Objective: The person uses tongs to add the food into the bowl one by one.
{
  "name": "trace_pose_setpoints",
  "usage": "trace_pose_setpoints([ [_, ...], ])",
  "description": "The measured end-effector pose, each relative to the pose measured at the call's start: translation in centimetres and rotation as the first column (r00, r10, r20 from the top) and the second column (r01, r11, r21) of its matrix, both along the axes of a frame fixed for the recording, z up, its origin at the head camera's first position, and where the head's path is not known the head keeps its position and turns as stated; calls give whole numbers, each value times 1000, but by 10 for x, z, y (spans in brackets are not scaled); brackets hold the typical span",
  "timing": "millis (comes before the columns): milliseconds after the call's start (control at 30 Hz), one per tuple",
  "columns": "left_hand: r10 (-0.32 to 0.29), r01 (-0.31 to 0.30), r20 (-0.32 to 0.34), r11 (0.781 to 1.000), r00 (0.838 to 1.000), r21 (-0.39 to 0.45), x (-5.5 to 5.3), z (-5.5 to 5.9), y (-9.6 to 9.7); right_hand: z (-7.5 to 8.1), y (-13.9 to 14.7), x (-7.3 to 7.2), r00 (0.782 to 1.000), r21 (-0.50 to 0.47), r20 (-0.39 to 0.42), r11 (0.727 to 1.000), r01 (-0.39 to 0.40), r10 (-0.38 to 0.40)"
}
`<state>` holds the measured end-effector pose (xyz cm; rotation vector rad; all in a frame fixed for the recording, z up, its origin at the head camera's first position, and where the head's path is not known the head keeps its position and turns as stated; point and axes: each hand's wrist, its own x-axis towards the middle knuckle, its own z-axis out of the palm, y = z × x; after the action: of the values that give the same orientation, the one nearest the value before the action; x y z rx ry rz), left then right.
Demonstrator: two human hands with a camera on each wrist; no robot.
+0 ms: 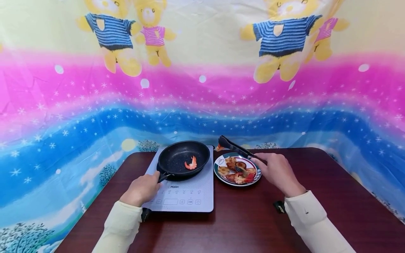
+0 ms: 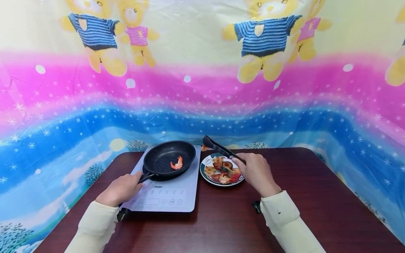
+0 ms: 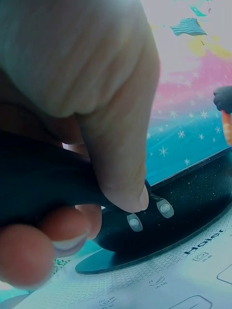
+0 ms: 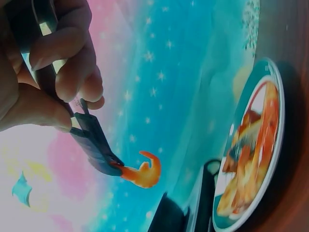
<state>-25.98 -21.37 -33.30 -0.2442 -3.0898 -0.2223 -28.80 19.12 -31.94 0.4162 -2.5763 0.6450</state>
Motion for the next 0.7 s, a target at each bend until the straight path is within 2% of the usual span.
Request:
trace_pose_setpoints([
  [233, 4, -4, 1, 1000, 1000, 3, 1, 0, 1, -6, -24, 5, 994, -36, -23, 994, -107, 106],
  [333, 3, -4, 4, 1000, 1000, 10, 1, 1, 1, -9, -33, 7, 991, -24, -27, 991, -135, 134],
  [533, 3, -3, 9, 1000, 1000, 12, 1, 0, 1, -6, -51, 4, 986, 54, -35, 986, -160, 162],
  [700, 12, -12, 9, 1000, 1000, 11, 1, 0, 1, 3, -65, -2, 988, 133, 12, 979, -153, 153],
])
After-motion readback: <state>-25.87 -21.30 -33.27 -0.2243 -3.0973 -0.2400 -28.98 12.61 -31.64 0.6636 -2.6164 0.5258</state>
